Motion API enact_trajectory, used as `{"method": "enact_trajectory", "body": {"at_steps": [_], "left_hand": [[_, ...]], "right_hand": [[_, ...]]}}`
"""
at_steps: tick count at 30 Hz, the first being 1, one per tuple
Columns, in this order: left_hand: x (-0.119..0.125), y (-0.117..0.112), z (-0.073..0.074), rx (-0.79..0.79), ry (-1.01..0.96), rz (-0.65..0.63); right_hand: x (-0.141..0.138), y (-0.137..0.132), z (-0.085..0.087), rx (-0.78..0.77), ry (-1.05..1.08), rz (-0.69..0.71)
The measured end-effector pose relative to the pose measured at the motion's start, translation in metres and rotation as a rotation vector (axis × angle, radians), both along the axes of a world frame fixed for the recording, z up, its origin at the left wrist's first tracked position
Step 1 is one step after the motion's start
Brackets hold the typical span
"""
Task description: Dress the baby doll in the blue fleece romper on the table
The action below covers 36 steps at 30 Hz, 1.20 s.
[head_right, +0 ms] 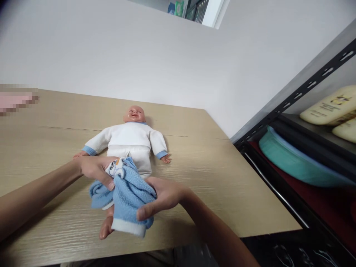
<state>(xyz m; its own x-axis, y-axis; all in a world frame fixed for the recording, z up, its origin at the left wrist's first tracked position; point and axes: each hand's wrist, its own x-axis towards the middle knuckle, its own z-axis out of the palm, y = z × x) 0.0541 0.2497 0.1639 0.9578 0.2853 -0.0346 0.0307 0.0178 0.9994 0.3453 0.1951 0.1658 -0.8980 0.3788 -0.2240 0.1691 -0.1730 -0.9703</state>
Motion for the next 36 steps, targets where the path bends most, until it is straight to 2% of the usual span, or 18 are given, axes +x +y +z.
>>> {"method": "enact_trajectory", "body": {"at_steps": [2,4,8,11,15,19,22,24,25,27,30,33,36], "left_hand": [[0.001,-0.001,0.0,0.022,0.028,0.005],[0.001,-0.002,0.001,0.014,0.068,-0.015],[0.0,-0.004,0.006,-0.036,0.067,-0.058],[0.001,-0.006,0.011,-0.125,0.027,-0.079],[0.0,-0.008,0.013,-0.192,0.091,-0.103],[-0.009,-0.003,0.005,-0.106,0.165,0.026],[-0.015,0.002,-0.003,-0.006,0.231,0.194],[-0.016,0.002,-0.005,0.031,0.253,0.256],[-0.014,0.0,-0.005,0.042,0.252,0.271],[-0.01,-0.004,-0.002,0.08,0.262,0.288],[-0.001,-0.011,0.012,0.189,0.304,0.29],[0.007,-0.019,0.028,0.243,0.318,0.245],[0.014,-0.028,0.037,0.187,0.25,0.177]], "right_hand": [[0.001,-0.001,0.002,-0.019,-0.043,0.009],[0.001,-0.002,0.001,-0.005,-0.014,-0.038],[-0.002,-0.007,-0.008,0.038,0.147,-0.242],[-0.007,-0.009,-0.015,0.064,0.161,-0.376],[-0.014,-0.01,-0.016,0.097,0.11,-0.384],[-0.01,-0.008,-0.006,0.153,0.076,-0.36],[-0.004,-0.012,0.004,0.117,0.121,-0.32],[-0.004,-0.019,0.008,0.112,0.117,-0.344],[-0.004,-0.023,0.009,0.14,0.089,-0.409],[-0.008,-0.032,0.01,0.232,0.007,-0.626],[-0.016,-0.045,0.009,0.337,-0.073,-0.908],[-0.021,-0.059,0.007,0.342,-0.154,-1.038],[-0.025,-0.08,-0.004,0.33,-0.276,-1.136]]}}
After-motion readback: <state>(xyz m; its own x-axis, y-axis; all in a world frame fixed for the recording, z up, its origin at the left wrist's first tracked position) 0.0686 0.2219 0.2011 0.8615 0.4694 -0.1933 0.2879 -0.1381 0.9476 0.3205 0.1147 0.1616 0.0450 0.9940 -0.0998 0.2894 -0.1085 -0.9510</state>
